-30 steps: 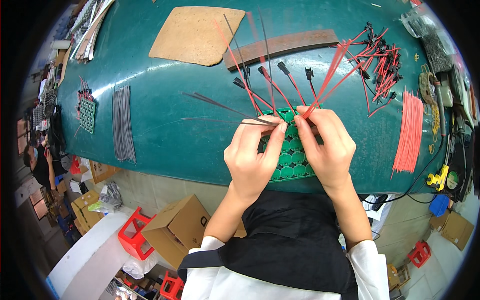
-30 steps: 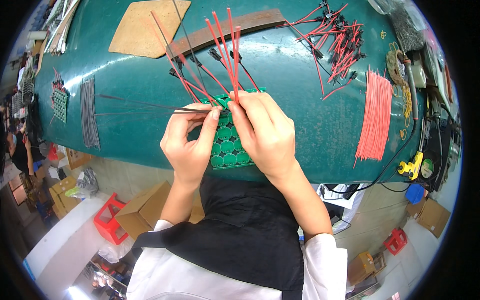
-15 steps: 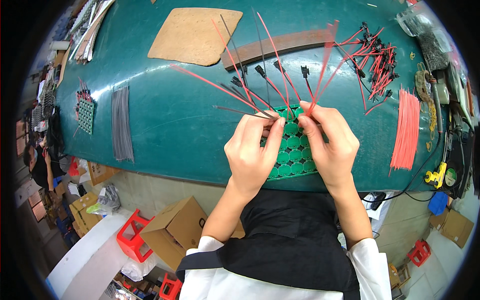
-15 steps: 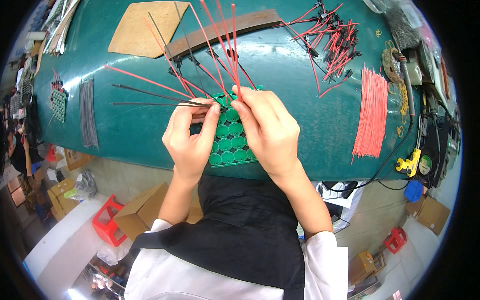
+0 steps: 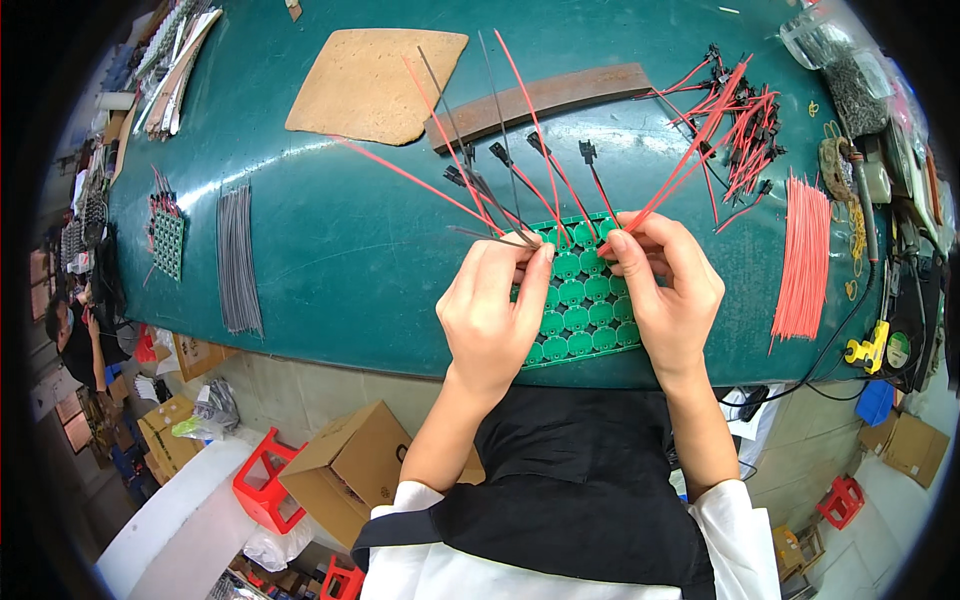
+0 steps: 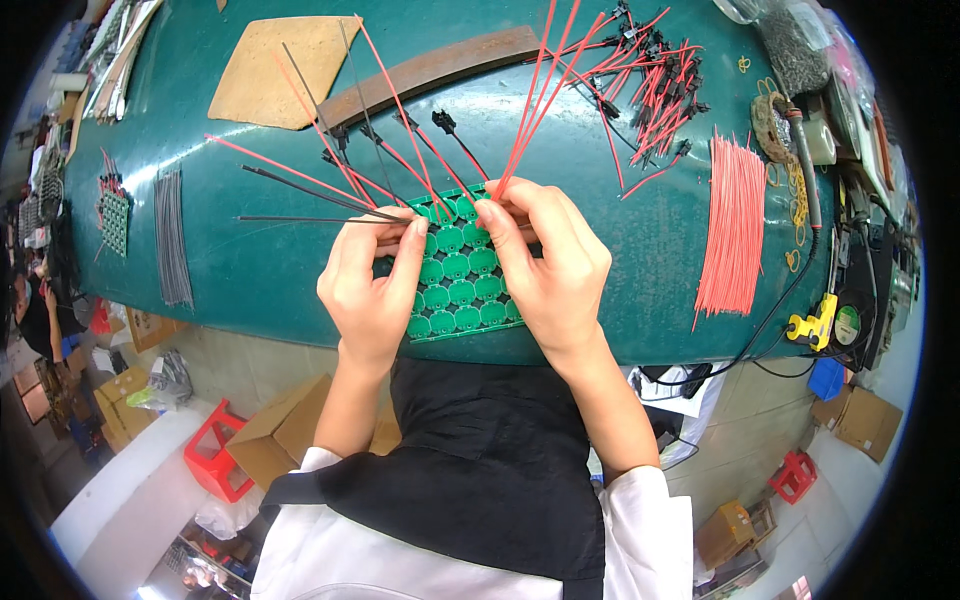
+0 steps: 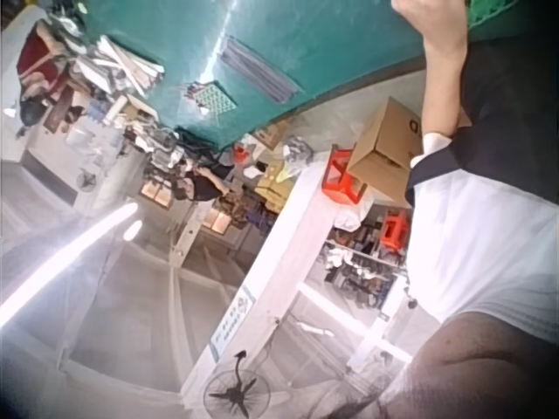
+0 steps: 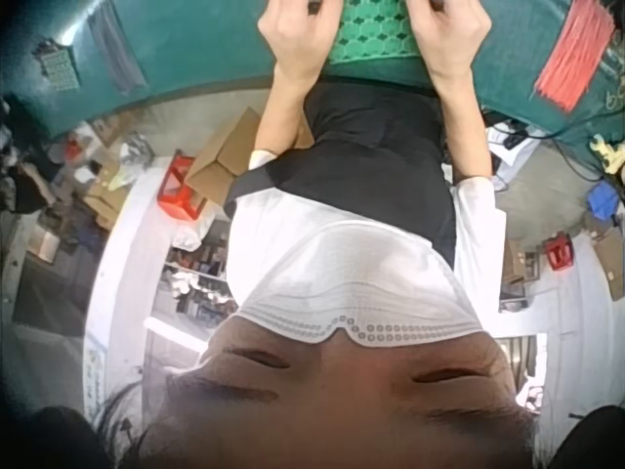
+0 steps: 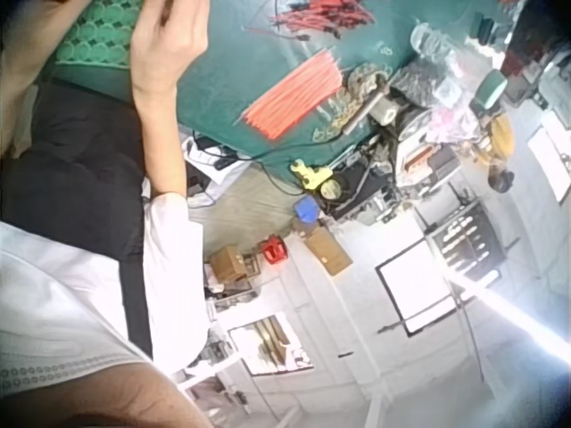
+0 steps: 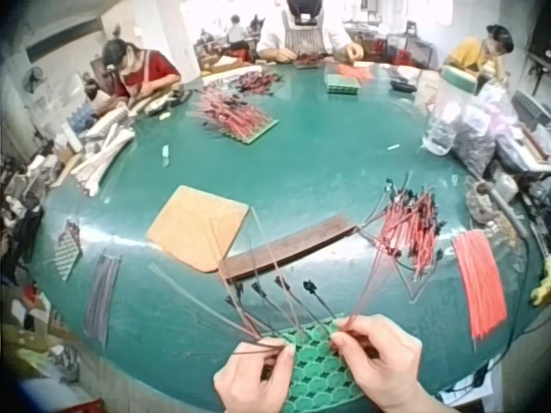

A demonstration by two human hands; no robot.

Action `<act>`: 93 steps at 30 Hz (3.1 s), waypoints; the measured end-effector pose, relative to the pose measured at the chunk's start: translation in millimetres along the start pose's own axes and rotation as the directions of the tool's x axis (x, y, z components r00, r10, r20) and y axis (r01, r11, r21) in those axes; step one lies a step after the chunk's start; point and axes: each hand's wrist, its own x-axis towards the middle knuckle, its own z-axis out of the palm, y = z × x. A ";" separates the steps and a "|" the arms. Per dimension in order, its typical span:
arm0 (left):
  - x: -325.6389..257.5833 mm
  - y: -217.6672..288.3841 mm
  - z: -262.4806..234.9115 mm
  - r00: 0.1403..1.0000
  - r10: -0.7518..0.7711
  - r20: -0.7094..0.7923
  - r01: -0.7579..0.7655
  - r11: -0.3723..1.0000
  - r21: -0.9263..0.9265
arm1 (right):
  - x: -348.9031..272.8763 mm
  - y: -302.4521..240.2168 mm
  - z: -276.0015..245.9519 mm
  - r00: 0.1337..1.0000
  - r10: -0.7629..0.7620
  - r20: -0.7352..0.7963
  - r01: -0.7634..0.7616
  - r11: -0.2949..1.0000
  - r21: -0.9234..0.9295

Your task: The person solders wires onto a circuit board using a soldering iron and solder wire, sets the finished board aside, and inserts wire connectors and wires into a new circuit board panel by hand.

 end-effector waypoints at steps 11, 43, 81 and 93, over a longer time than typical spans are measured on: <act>5.8 4.1 1.7 0.994 0.100 0.047 -0.105 0.987 0.124 | 1.7 6.0 6.0 0.994 -0.110 -0.022 0.109 0.993 -0.054; 7.9 10.6 20.1 0.988 0.154 0.020 -0.155 0.983 0.093 | 6.2 10.3 -9.2 0.987 -0.157 -0.028 0.151 0.977 -0.153; 9.2 11.8 38.9 0.986 0.162 0.043 -0.165 0.982 0.090 | 3.1 0.5 -54.9 0.990 -0.135 -0.041 0.115 0.941 -0.318; 13.1 23.3 30.8 0.990 0.108 0.087 -0.113 0.992 0.057 | -18.6 23.6 -144.1 0.991 -0.039 -0.129 -0.069 0.676 -0.734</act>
